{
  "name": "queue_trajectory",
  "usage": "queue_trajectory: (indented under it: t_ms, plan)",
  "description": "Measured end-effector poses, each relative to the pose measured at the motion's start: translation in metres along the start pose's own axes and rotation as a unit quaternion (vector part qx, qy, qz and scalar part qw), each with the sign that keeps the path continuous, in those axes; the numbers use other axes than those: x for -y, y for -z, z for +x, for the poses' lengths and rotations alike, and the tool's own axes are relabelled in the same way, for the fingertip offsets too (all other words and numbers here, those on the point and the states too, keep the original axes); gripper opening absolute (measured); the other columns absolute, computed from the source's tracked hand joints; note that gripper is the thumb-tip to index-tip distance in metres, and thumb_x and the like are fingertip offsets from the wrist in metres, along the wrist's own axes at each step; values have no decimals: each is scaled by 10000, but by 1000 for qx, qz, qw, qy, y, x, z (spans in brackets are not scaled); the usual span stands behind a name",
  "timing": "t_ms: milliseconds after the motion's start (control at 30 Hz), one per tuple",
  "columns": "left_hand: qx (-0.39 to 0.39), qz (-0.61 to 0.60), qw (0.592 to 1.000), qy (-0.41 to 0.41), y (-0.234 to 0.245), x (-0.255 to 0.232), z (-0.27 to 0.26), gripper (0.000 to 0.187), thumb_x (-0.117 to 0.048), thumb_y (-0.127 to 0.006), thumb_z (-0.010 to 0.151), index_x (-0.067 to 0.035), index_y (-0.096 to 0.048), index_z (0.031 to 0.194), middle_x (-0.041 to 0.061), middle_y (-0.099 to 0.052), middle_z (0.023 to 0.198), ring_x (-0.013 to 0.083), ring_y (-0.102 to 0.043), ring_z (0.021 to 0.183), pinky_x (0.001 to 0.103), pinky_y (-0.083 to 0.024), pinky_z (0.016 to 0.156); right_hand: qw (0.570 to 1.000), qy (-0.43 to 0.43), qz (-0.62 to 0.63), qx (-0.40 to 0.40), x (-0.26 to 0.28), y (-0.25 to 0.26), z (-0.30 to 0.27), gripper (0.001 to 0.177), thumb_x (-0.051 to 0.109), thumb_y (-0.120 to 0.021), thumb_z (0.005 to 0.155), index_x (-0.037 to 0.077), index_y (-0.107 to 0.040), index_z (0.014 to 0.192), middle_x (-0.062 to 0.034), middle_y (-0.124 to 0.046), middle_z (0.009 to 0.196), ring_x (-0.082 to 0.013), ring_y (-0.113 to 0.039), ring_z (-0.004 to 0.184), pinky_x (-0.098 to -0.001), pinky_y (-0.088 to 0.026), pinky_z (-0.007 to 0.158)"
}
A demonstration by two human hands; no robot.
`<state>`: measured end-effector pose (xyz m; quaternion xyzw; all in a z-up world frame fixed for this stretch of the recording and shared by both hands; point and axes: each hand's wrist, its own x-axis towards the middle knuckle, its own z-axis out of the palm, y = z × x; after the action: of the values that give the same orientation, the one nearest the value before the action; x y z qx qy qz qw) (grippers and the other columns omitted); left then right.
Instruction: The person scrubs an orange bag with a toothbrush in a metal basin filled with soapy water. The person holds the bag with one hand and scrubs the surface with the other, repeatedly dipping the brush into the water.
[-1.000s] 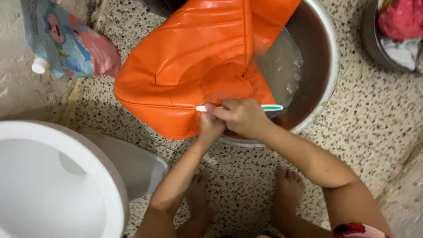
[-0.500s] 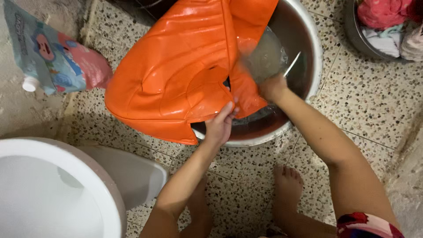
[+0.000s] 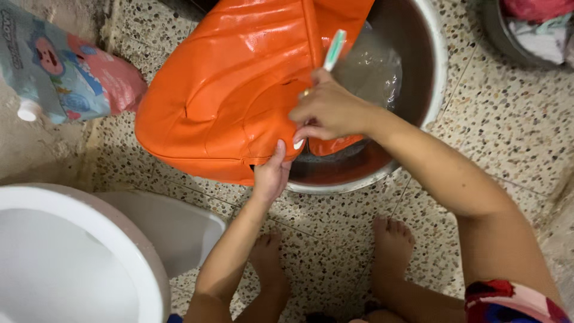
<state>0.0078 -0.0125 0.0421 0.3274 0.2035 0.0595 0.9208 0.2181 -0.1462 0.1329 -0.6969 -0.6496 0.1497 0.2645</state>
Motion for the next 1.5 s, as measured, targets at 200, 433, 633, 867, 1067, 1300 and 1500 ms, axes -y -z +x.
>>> queue_trajectory:
  t_ms: [200,433,633,867,1067,1300,1500]
  plan:
    - [-5,7,1000,-9,31,10,-8,373,-149,-594,1146,18,-511,1469,145,-586,1426,265,-582,1283,444,-461,1119,983,88,162,5,23,-18,16,116,256,-680,885,210,-660,781,48,-694,710,-171,-659,730,-528,-342,1008]
    - [-45,8,999,-4,17,3,-6,387,-122,-610,1044,-40,-523,1412,87,-610,1358,223,-618,1225,416,-507,1018,997,63,26,-38,2,-23,8,178,339,-706,879,196,-660,784,-23,-637,725,-284,-597,744,-498,-387,812]
    - [-18,-23,1000,-11,15,7,-3,366,-138,-584,1103,-16,-525,1444,100,-610,1368,232,-602,1240,410,-492,1080,998,35,45,-34,13,-2,7,181,328,-725,891,197,-661,784,31,-618,631,-195,-615,659,-499,-372,841]
    - [6,-73,997,-30,18,16,-4,199,-98,-579,1247,49,-502,1357,117,-565,1245,224,-552,1142,419,-465,1106,993,61,84,-61,31,-11,7,172,322,-742,903,204,-661,807,27,-641,683,-188,-616,691,-477,-352,889]
    - [-15,-31,999,-20,-2,5,-4,384,-145,-561,1077,-45,-509,1443,92,-603,1399,238,-593,1270,424,-485,1119,997,37,42,-61,23,-14,0,278,365,-791,903,151,-655,790,-9,-606,670,-217,-612,711,-465,-363,896]
    - [-62,-21,998,-19,-13,11,-10,387,-98,-634,1015,-82,-534,1389,66,-612,1376,209,-612,1253,438,-530,1104,980,-90,-155,-88,-55,-3,-39,326,488,-718,936,173,-719,851,24,-695,786,-209,-622,751,-461,-351,962]
    - [-90,-47,995,8,-13,58,7,232,-72,-655,1019,-85,-618,1247,51,-664,1187,205,-658,1103,401,-538,900,809,-280,-446,260,-113,-54,-75,158,369,-637,940,299,-768,994,32,-748,864,-162,-705,874,-407,-359,989]
